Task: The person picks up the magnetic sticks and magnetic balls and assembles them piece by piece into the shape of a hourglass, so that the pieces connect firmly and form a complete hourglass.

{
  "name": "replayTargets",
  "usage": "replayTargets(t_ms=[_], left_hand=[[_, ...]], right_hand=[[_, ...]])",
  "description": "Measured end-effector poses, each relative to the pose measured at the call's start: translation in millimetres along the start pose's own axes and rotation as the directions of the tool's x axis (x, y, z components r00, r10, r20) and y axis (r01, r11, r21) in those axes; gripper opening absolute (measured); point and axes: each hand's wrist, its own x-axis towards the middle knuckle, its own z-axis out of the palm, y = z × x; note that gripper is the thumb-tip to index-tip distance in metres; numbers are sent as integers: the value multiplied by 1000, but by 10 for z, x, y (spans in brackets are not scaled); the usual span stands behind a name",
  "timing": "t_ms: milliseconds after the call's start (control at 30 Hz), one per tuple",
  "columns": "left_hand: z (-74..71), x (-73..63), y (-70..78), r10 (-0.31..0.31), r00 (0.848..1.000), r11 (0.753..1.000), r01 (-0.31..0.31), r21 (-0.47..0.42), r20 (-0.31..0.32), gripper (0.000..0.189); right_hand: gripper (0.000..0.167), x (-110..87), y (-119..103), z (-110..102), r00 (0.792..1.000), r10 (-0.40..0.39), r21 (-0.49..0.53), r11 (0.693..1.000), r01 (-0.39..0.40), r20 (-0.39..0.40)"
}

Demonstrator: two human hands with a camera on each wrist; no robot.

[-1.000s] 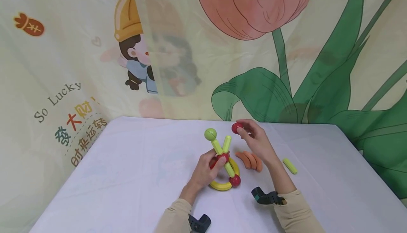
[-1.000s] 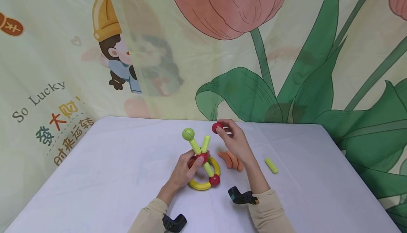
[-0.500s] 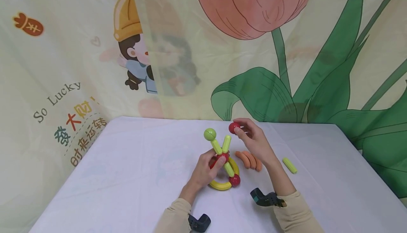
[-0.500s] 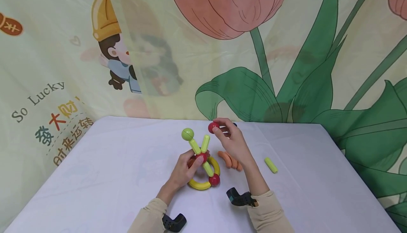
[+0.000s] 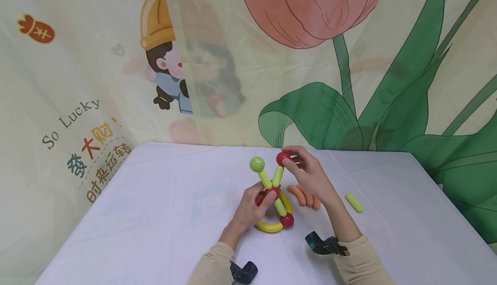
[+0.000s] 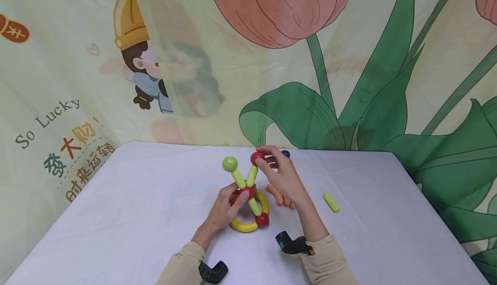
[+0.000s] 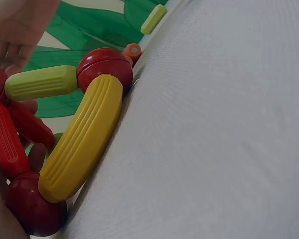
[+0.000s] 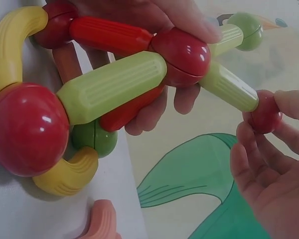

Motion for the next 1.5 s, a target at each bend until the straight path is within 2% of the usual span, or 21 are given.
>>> replayTargets(t_ms=[233, 467, 567, 800, 1000, 1133, 1367, 1500], left_hand=[[1, -2, 4, 17, 1000, 1000, -17, 1, 6, 19], [4, -16, 51, -11, 1000, 997, 12, 82, -20, 25], [9, -16, 67, -24, 999, 996, 27, 86, -36, 24], [31, 8, 114, -48, 994, 999, 50, 14, -100, 19], [87, 50, 171, -110, 982, 993, 100, -68, -155, 16], [111, 73, 188, -121, 976, 990, 105, -95, -181, 14], [98, 79, 186, -106, 979, 994, 100, -42, -172, 17], [94, 65, 186, -116, 981, 993, 118, 4, -155, 26]], right_hand=[[38, -25, -47, -8, 1000, -8, -12, 1000, 8, 7], [37, -52, -80, -5, 1000, -4, -6, 1000, 4, 23], [38, -63, -92, -5, 1000, -2, -3, 1000, 2, 30], [38, -67, -113, 3, 999, -5, -3, 1000, 5, 38], [38, -58, -124, -22, 999, -21, 12, 1000, 21, 47], [37, -42, -120, -49, 998, -34, 37, 999, 32, 61], [33, -26, -94, -73, 996, -64, 30, 998, 62, 61], [32, -28, -48, -92, 998, -37, -13, 999, 38, 44]])
